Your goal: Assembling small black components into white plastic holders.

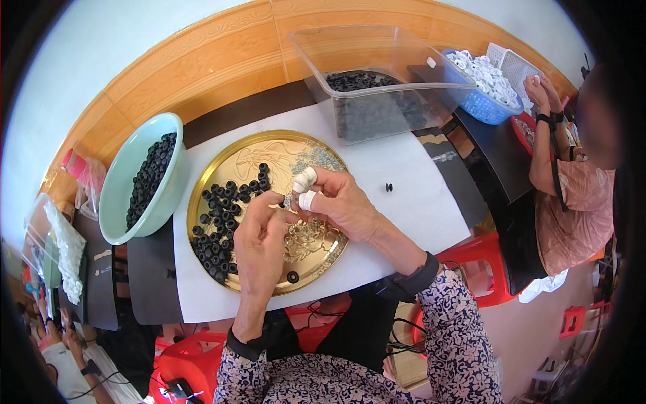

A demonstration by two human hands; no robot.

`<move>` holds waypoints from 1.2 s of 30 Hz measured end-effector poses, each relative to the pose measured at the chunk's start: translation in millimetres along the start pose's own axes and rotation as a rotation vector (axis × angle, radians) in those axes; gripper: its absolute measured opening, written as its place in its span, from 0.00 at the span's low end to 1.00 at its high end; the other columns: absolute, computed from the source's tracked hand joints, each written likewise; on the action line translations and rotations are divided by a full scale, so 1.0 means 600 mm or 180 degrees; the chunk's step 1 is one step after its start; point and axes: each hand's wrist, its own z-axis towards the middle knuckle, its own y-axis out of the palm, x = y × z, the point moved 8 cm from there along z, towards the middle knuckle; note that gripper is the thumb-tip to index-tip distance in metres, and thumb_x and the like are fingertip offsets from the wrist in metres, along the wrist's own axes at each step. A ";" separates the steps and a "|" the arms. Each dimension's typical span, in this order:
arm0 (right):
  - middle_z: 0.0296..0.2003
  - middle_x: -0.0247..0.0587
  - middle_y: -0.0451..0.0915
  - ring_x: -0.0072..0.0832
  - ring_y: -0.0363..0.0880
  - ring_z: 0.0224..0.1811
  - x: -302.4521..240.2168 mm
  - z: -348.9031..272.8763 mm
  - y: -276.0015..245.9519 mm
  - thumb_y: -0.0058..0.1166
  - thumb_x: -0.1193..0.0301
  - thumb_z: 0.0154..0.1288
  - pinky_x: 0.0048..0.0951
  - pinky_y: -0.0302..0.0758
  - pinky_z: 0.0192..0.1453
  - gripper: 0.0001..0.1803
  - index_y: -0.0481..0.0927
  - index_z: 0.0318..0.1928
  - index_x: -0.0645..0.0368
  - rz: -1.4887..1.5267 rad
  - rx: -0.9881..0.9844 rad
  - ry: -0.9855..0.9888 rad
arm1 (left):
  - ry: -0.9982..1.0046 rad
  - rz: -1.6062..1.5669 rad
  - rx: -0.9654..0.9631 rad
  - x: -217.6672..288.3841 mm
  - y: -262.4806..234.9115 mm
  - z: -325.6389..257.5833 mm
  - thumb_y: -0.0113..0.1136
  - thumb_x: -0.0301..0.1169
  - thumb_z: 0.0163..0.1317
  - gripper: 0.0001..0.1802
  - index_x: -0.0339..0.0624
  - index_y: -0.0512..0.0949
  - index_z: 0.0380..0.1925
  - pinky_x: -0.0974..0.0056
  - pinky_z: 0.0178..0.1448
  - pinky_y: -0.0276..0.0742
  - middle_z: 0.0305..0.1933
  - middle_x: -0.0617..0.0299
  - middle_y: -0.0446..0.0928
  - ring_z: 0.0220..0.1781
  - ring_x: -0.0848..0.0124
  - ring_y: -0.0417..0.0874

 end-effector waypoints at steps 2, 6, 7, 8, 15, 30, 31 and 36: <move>0.30 0.31 0.78 0.12 0.73 0.28 0.000 0.001 0.002 0.54 0.76 0.61 0.17 0.72 0.33 0.06 0.78 0.39 0.62 -0.0132 0.0000 -0.0040 | 0.0226 -0.0224 -0.0060 -0.001 0.002 -0.006 0.48 0.23 0.66 0.11 0.33 0.72 0.46 0.74 0.40 0.71 0.33 0.60 0.79 0.34 0.79 0.75; 0.29 0.30 0.78 0.12 0.73 0.28 -0.001 -0.004 0.004 0.54 0.77 0.60 0.16 0.72 0.33 0.07 0.78 0.39 0.62 -0.0325 0.0009 -0.0035 | 0.0450 -0.0127 -0.0014 0.004 0.008 -0.004 0.51 0.22 0.62 0.09 0.35 0.74 0.43 0.72 0.35 0.71 0.28 0.60 0.78 0.31 0.77 0.77; 0.29 0.29 0.78 0.11 0.73 0.28 -0.003 -0.004 0.008 0.54 0.77 0.59 0.16 0.72 0.33 0.07 0.78 0.39 0.62 -0.0384 -0.0001 -0.0052 | 0.0632 0.0138 0.0108 0.013 0.001 -0.006 0.52 0.22 0.63 0.08 0.34 0.74 0.42 0.72 0.35 0.71 0.28 0.60 0.78 0.30 0.77 0.77; 0.29 0.28 0.78 0.11 0.73 0.28 -0.005 -0.003 0.012 0.54 0.77 0.59 0.15 0.72 0.33 0.07 0.78 0.39 0.62 -0.0442 -0.0012 -0.0069 | 0.0813 0.0404 0.0230 0.023 -0.005 -0.009 0.52 0.23 0.63 0.07 0.34 0.74 0.41 0.72 0.34 0.71 0.28 0.60 0.78 0.29 0.77 0.77; 0.28 0.26 0.77 0.08 0.70 0.28 -0.004 -0.006 0.002 0.54 0.76 0.59 0.14 0.69 0.32 0.06 0.78 0.37 0.61 -0.0717 0.0035 -0.0219 | 0.0231 -0.0215 -0.0127 0.007 0.007 -0.003 0.50 0.26 0.67 0.07 0.33 0.74 0.37 0.73 0.36 0.71 0.27 0.60 0.78 0.31 0.77 0.77; 0.29 0.26 0.77 0.08 0.71 0.30 -0.015 -0.009 0.010 0.53 0.78 0.57 0.15 0.69 0.33 0.06 0.78 0.37 0.61 -0.0743 0.0071 -0.0326 | 0.0537 0.0397 0.0031 0.016 0.000 -0.013 0.50 0.23 0.65 0.06 0.32 0.73 0.38 0.70 0.33 0.73 0.29 0.57 0.80 0.28 0.78 0.77; 0.30 0.26 0.77 0.08 0.71 0.30 -0.015 -0.009 0.011 0.53 0.79 0.57 0.15 0.69 0.34 0.06 0.78 0.37 0.61 -0.0738 0.0080 -0.0330 | 0.0792 0.0662 0.0246 0.024 -0.006 -0.015 0.50 0.24 0.65 0.06 0.33 0.74 0.38 0.70 0.31 0.72 0.27 0.57 0.79 0.26 0.77 0.77; 0.30 0.26 0.77 0.08 0.71 0.30 -0.016 -0.012 0.005 0.53 0.79 0.57 0.14 0.69 0.34 0.07 0.78 0.37 0.61 -0.0760 0.0068 -0.0346 | 0.0566 0.0542 0.0144 0.020 0.001 -0.013 0.49 0.29 0.68 0.11 0.32 0.75 0.40 0.71 0.37 0.72 0.26 0.60 0.78 0.30 0.78 0.76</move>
